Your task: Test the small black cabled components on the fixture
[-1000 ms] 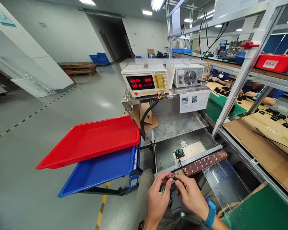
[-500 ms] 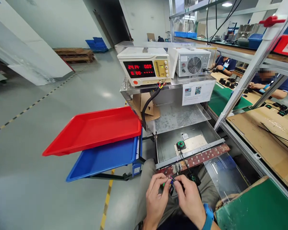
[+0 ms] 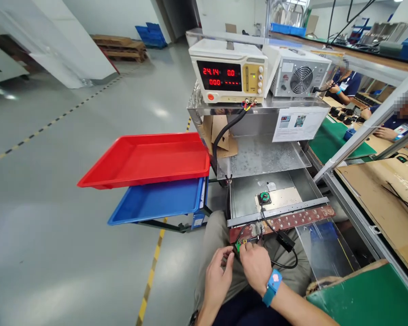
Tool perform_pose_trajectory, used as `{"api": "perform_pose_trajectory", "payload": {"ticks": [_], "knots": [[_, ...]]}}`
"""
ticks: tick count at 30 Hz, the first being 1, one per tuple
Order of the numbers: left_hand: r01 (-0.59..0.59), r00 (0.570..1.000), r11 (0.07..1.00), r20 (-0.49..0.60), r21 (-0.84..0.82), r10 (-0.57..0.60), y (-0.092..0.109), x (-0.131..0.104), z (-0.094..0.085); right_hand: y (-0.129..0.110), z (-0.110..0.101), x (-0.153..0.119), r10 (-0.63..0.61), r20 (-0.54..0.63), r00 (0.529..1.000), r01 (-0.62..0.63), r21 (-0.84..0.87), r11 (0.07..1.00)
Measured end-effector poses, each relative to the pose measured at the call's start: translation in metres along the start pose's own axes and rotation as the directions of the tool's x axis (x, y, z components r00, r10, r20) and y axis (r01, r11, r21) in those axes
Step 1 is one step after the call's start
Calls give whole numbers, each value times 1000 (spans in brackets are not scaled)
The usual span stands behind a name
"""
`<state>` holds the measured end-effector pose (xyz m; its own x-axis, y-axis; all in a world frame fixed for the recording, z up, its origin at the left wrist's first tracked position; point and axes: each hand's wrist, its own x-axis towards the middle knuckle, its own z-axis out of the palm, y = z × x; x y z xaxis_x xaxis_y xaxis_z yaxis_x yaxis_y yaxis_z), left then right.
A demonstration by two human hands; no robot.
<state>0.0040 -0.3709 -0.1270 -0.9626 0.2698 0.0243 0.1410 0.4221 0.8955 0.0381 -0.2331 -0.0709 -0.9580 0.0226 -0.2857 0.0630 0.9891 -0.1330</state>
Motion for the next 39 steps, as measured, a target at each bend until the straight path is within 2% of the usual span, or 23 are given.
{"api": "perform_pose_trajectory", "payload": {"ticks": [4, 10, 17, 25, 30, 34, 39], "knots": [[-57, 997, 998, 52, 31, 56, -4, -4, 2, -6, -5, 9, -39, 88, 995, 48, -99, 994], [-117, 990, 991, 92, 63, 111, -6, -8, 8, -15, -9, 12, -35, 157, 987, 61, -170, 984], [-130, 980, 991, 158, 45, 121, -2, -6, 6, -23, -5, 18, 48, 164, 985, -24, -145, 989], [-168, 967, 979, 211, 120, 140, 8, 2, 2, -17, -4, 23, 47, 156, 987, -23, -153, 988], [-187, 966, 972, 207, 142, 155, 9, 5, 1, -20, 6, 25, 47, 117, 992, -31, -141, 990], [-250, 955, 956, 204, 154, 217, -1, 8, 2, -22, 14, 28, 53, 77, 996, -45, -97, 994], [-313, 941, 929, 193, 198, 276, -29, 11, 13, -21, 20, 33, 51, 64, 997, -44, -106, 993]]}}
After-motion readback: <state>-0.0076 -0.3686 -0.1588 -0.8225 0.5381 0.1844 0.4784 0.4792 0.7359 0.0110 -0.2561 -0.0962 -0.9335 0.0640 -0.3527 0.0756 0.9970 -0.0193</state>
